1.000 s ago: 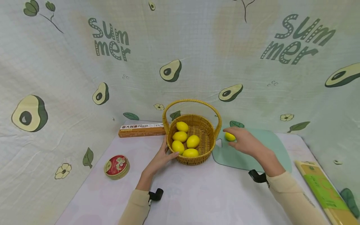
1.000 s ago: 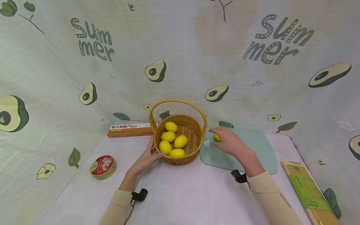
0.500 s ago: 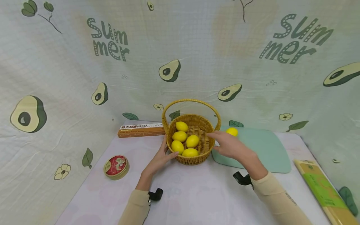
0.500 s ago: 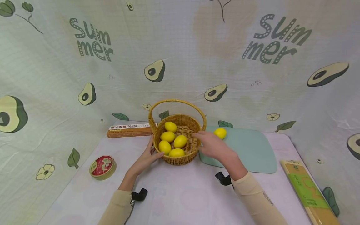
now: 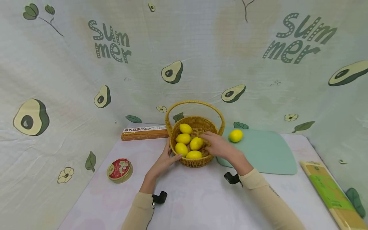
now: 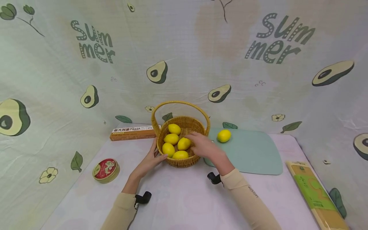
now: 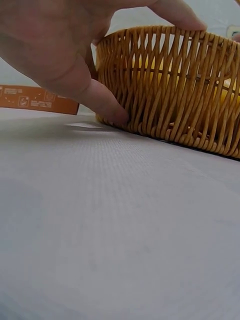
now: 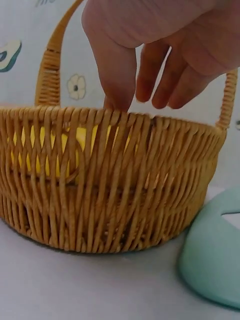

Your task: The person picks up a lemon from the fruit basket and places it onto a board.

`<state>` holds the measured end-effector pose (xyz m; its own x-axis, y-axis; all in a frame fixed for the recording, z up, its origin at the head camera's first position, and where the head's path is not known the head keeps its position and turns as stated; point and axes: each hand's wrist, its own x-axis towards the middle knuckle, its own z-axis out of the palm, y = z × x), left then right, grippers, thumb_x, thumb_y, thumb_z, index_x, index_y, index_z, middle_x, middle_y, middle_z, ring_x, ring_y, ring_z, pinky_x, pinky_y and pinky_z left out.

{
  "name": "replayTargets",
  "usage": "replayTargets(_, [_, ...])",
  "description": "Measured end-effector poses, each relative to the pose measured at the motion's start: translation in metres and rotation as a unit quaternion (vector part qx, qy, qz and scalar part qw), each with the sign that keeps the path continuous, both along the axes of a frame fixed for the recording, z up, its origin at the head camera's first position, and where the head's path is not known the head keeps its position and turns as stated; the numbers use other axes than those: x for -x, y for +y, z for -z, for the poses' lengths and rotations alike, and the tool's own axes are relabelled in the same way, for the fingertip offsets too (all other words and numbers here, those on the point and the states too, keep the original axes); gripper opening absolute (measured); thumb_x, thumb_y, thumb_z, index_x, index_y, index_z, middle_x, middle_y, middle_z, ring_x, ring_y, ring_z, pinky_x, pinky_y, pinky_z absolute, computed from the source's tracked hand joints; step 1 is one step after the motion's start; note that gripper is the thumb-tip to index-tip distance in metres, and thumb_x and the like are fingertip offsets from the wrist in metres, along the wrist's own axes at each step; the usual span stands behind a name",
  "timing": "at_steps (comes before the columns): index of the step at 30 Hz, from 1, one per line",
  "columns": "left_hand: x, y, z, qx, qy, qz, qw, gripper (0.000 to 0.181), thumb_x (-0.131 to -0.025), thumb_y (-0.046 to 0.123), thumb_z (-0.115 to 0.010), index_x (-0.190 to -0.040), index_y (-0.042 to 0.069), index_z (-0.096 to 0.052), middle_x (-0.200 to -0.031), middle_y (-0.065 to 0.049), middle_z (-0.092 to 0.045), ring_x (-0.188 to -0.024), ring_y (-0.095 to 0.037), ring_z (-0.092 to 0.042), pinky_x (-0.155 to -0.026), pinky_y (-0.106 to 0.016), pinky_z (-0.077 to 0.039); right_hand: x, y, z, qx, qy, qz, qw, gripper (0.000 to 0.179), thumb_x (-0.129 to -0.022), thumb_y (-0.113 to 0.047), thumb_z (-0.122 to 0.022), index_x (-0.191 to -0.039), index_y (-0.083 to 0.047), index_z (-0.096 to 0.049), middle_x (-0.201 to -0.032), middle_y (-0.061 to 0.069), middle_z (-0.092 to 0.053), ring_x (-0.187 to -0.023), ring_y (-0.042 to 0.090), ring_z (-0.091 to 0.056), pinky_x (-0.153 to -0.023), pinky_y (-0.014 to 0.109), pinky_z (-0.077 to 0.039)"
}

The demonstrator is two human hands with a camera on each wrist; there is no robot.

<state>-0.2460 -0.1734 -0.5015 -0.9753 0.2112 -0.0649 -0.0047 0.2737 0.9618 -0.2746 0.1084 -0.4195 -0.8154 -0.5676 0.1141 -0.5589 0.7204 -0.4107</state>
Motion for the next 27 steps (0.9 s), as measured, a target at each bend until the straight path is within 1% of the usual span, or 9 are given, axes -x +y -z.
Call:
replayTargets(2, [-0.001, -0.003, 0.0, -0.002, 0.0, -0.002, 1.0, 0.106, -0.089, 0.045, -0.072, -0.155, 0.045, 0.011, -0.168, 0.003, 0.009, -0.154, -0.039, -0.012, -0.121, -0.059, -0.026, 0.003, -0.006, 0.004, 0.003, 0.0, 0.004, 1.0, 0.052, -0.094, -0.004, -0.062, -0.145, -0.011, -0.052, -0.151, 0.015, -0.047, -0.136, 0.033, -0.05, -0.106, 0.051, -0.049])
replayTargets(7, [-0.002, -0.008, 0.003, -0.008, -0.004, -0.004, 1.0, 0.104, -0.089, 0.046, -0.072, -0.153, 0.05, 0.011, -0.168, 0.004, 0.009, -0.154, -0.039, -0.012, -0.119, -0.057, -0.03, 0.01, -0.016, 0.013, 0.03, -0.025, 0.014, 0.9991, 0.053, -0.094, -0.004, -0.062, -0.145, -0.013, -0.051, -0.152, 0.015, -0.046, -0.14, 0.034, -0.045, -0.112, 0.053, -0.044])
replayTargets(9, [-0.002, -0.007, 0.004, -0.012, -0.006, 0.0, 0.9999, 0.104, -0.089, 0.045, -0.072, -0.153, 0.05, 0.011, -0.168, 0.004, 0.009, -0.154, -0.039, -0.011, -0.119, -0.057, -0.03, 0.013, -0.017, 0.017, 0.03, -0.033, 0.02, 0.9988, 0.053, -0.094, -0.004, -0.061, -0.145, -0.012, -0.052, -0.153, 0.016, -0.045, -0.143, 0.035, -0.042, -0.115, 0.053, -0.04])
replayTargets(14, [0.0, -0.002, 0.003, -0.027, -0.007, 0.01, 0.9996, 0.105, -0.089, 0.043, -0.073, -0.154, 0.05, 0.01, -0.168, 0.004, 0.007, -0.154, -0.04, -0.012, -0.119, -0.056, -0.032, 0.017, -0.017, 0.025, 0.015, -0.034, 0.025, 0.999, 0.051, -0.094, -0.003, -0.06, -0.144, -0.012, -0.053, -0.152, 0.017, -0.046, -0.145, 0.036, -0.038, -0.118, 0.055, -0.035])
replayTargets(20, [0.0, -0.002, 0.003, -0.032, -0.008, 0.008, 0.9994, 0.104, -0.088, 0.041, -0.074, -0.153, 0.053, 0.007, -0.168, 0.006, 0.006, -0.154, -0.041, -0.012, -0.117, -0.056, -0.035, 0.023, -0.025, 0.028, 0.009, -0.035, 0.014, 0.9993, 0.052, -0.093, 0.0, -0.057, -0.143, -0.013, -0.054, -0.152, 0.015, -0.046, -0.144, 0.034, -0.04, -0.117, 0.053, -0.037])
replayTargets(24, [0.001, -0.001, 0.002, -0.036, -0.009, 0.002, 0.9993, 0.108, -0.088, 0.04, -0.075, -0.155, 0.047, 0.008, -0.168, 0.004, 0.007, -0.153, -0.041, -0.013, -0.118, -0.055, -0.033, 0.026, -0.029, 0.029, -0.005, -0.037, 0.008, 0.9993, 0.053, -0.091, 0.002, -0.055, -0.143, -0.013, -0.055, -0.154, 0.015, -0.044, -0.144, 0.034, -0.041, -0.117, 0.052, -0.038])
replayTargets(27, [0.001, 0.002, 0.0, -0.039, -0.012, -0.007, 0.9992, 0.11, -0.086, 0.042, -0.076, -0.157, 0.044, 0.008, -0.169, 0.003, 0.005, -0.153, -0.041, -0.013, -0.119, -0.056, -0.032, 0.028, -0.03, 0.03, -0.017, -0.033, 0.006, 0.9993, 0.054, -0.09, 0.002, -0.054, -0.142, -0.013, -0.056, -0.153, 0.013, -0.046, -0.142, 0.033, -0.043, -0.116, 0.05, -0.039])
